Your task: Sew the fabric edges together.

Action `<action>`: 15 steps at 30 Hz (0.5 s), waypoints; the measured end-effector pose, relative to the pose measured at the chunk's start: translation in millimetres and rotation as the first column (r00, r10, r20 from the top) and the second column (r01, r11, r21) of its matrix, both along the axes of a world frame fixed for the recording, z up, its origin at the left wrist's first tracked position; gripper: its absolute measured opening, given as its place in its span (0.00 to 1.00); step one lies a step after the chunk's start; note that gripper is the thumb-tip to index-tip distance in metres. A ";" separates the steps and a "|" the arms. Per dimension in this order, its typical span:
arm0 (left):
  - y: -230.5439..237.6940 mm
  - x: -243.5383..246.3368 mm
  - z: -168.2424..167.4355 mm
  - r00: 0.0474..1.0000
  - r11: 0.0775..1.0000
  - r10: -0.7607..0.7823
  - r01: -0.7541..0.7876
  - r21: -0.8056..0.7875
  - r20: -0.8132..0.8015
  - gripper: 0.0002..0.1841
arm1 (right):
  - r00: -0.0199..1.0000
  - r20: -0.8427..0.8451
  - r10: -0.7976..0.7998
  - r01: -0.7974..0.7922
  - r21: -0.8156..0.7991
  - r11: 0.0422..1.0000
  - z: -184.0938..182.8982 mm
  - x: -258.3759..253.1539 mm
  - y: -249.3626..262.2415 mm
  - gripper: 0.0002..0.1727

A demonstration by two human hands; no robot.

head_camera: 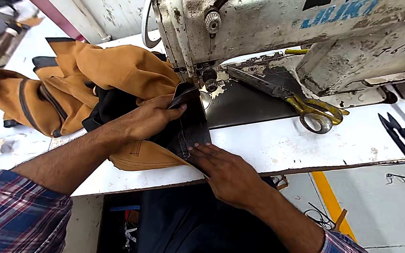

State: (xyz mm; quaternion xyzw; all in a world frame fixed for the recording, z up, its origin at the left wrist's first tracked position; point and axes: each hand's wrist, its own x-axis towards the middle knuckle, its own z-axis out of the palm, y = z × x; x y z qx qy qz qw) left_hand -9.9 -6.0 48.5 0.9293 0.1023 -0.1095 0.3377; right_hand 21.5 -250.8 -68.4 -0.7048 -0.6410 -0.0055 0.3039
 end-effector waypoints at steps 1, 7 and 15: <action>-0.7 0.0 0.3 1.000 1.000 -0.003 0.003 -0.002 -0.001 0.19 | 1.000 0.006 -0.002 0.002 -0.002 1.000 0.3 0.5 0.0 0.22; -19.6 -20.0 -24.1 0.907 0.832 -0.395 0.286 0.476 0.146 0.13 | 1.000 -0.002 -0.006 0.006 -0.005 1.000 3.3 1.3 -0.3 0.22; -24.1 -33.3 -62.9 0.799 0.662 -0.578 0.338 0.669 0.168 0.31 | 0.999 0.035 0.013 -0.011 -0.057 0.998 6.2 4.4 -2.0 0.23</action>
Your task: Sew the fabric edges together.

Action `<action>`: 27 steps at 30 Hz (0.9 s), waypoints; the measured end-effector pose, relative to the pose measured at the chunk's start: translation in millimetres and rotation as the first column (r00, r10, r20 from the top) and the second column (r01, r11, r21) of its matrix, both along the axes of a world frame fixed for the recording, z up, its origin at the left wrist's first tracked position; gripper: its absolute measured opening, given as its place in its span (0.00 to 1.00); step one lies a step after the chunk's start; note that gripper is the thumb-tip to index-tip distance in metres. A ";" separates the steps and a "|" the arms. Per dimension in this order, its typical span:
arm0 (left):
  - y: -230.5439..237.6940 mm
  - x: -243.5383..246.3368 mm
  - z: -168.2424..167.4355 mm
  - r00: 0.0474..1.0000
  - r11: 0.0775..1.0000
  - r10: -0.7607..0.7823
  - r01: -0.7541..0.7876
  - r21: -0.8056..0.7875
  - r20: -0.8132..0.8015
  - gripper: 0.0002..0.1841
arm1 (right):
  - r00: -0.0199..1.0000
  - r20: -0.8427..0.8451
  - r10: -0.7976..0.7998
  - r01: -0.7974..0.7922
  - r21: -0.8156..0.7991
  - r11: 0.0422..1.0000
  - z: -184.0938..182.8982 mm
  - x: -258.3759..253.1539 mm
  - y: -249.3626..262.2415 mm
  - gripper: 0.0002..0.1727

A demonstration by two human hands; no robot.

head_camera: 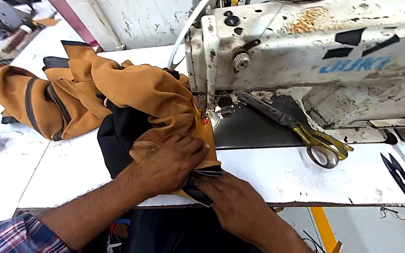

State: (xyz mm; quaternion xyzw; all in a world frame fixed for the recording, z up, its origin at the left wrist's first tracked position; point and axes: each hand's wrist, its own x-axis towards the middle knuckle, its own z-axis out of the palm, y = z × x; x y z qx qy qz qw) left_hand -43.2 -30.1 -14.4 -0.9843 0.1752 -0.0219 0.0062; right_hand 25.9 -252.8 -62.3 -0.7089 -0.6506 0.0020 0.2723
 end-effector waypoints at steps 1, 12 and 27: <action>-0.3 -0.8 -1.4 1.000 1.000 0.000 0.000 -0.004 0.001 0.31 | 1.000 0.007 0.003 -0.003 0.002 1.000 -0.6 0.8 -0.3 0.23; 4.9 3.9 -7.2 1.000 0.999 0.004 -0.003 -0.040 0.018 0.25 | 0.999 0.046 -0.018 0.017 0.039 0.999 -5.6 6.1 2.7 0.23; 45.2 37.0 -9.5 0.997 0.996 -0.064 0.067 -0.052 0.048 0.30 | 0.999 0.010 -0.052 0.052 -0.039 0.998 -3.0 21.2 29.0 0.27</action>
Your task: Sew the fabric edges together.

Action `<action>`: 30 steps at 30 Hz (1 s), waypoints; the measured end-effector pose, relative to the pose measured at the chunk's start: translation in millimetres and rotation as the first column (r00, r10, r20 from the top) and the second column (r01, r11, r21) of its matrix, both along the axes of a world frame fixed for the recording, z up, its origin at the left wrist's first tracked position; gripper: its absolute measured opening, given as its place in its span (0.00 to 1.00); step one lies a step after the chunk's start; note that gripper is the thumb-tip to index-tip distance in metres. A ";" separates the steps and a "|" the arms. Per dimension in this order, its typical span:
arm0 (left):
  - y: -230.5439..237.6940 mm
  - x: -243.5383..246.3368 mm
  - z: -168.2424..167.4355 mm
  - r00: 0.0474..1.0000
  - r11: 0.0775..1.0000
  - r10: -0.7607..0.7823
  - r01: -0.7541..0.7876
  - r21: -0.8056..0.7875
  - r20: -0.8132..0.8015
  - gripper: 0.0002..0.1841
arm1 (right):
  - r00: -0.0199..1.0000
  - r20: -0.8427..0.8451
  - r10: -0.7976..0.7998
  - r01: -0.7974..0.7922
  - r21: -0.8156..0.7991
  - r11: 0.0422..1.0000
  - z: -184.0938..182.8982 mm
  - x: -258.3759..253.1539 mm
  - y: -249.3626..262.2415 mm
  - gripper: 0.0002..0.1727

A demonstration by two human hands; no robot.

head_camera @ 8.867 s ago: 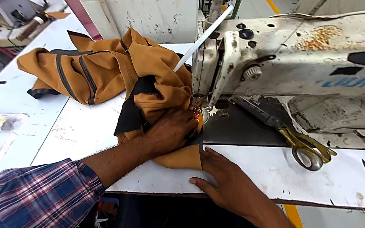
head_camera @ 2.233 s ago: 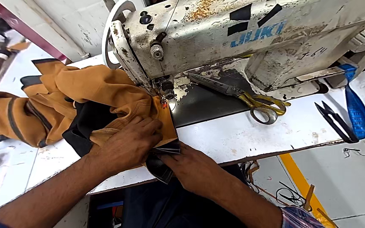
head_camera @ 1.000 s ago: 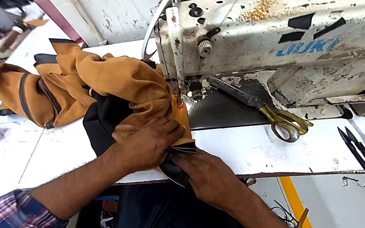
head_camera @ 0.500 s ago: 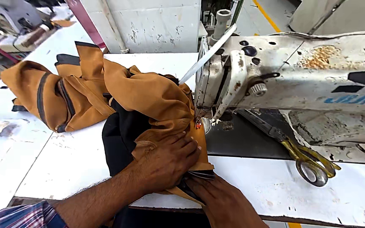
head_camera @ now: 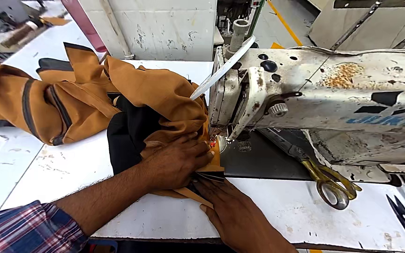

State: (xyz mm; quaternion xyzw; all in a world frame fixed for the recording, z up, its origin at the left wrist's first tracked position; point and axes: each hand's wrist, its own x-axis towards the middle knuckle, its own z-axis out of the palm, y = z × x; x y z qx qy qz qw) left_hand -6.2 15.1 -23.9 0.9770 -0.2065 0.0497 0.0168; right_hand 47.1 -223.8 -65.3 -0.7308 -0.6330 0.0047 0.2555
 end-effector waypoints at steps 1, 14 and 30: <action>0.2 0.0 0.2 1.000 1.000 0.001 -0.001 -0.005 -0.001 0.30 | 1.000 -0.005 -0.004 0.004 -0.006 1.000 0.3 -0.5 0.2 0.27; 1.3 5.3 10.5 0.996 0.999 0.007 -0.004 0.040 -0.085 0.30 | 0.986 -0.147 -0.078 0.035 -0.276 0.961 42.4 -1.7 10.2 0.26; -39.1 -39.9 45.7 0.990 0.989 -0.082 0.095 0.114 -0.112 0.15 | 0.953 0.184 -0.241 0.244 0.007 0.970 15.1 -63.5 0.7 0.14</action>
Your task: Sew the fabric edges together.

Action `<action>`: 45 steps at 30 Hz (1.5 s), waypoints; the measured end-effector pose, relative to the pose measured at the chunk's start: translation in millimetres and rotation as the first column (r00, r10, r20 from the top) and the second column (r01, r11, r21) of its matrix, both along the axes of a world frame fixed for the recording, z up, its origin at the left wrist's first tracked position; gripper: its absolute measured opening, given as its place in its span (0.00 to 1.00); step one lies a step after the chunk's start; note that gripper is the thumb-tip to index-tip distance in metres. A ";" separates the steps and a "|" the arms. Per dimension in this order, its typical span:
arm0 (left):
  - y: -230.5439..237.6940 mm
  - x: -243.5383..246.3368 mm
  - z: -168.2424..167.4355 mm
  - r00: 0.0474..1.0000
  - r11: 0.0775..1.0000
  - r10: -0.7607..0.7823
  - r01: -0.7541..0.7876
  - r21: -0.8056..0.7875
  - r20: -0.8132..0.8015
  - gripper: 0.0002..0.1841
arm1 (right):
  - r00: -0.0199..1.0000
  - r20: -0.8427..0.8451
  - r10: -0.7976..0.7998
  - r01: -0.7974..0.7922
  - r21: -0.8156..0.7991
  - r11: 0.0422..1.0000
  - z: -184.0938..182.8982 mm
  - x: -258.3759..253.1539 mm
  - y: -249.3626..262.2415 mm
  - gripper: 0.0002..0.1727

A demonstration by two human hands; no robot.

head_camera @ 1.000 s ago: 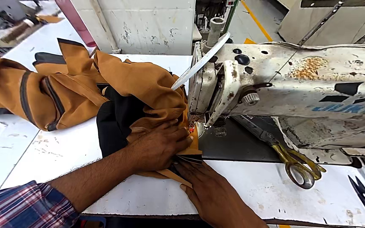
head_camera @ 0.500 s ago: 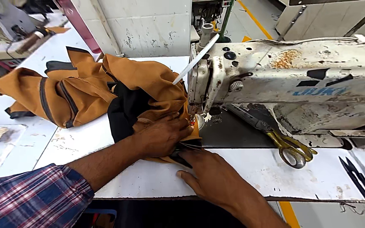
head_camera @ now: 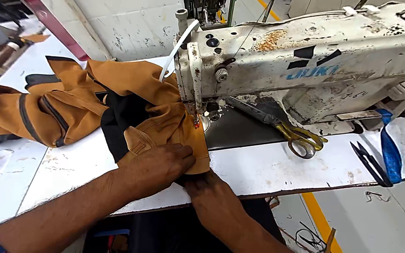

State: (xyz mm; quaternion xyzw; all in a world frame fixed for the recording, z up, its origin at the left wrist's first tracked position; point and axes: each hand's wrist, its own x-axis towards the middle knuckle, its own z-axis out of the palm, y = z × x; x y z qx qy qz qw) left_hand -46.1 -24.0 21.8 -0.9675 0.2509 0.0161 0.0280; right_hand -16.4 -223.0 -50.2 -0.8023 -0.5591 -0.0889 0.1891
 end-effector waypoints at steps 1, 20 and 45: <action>-0.8 0.8 -3.4 1.000 1.000 0.011 -0.011 -0.009 -0.004 0.19 | 1.000 -0.007 -0.005 0.005 0.022 1.000 -7.0 -1.3 -2.9 0.17; 6.5 31.5 4.4 0.787 0.725 0.454 -0.599 -0.340 -0.418 0.09 | 0.998 -0.063 0.016 -0.017 -0.018 1.000 -1.8 -0.7 -7.5 0.21; -7.3 16.7 -6.7 0.929 0.862 0.337 -0.369 -0.347 -0.149 0.12 | 0.998 -0.060 0.020 -0.020 0.011 1.000 -2.6 -0.9 -9.8 0.20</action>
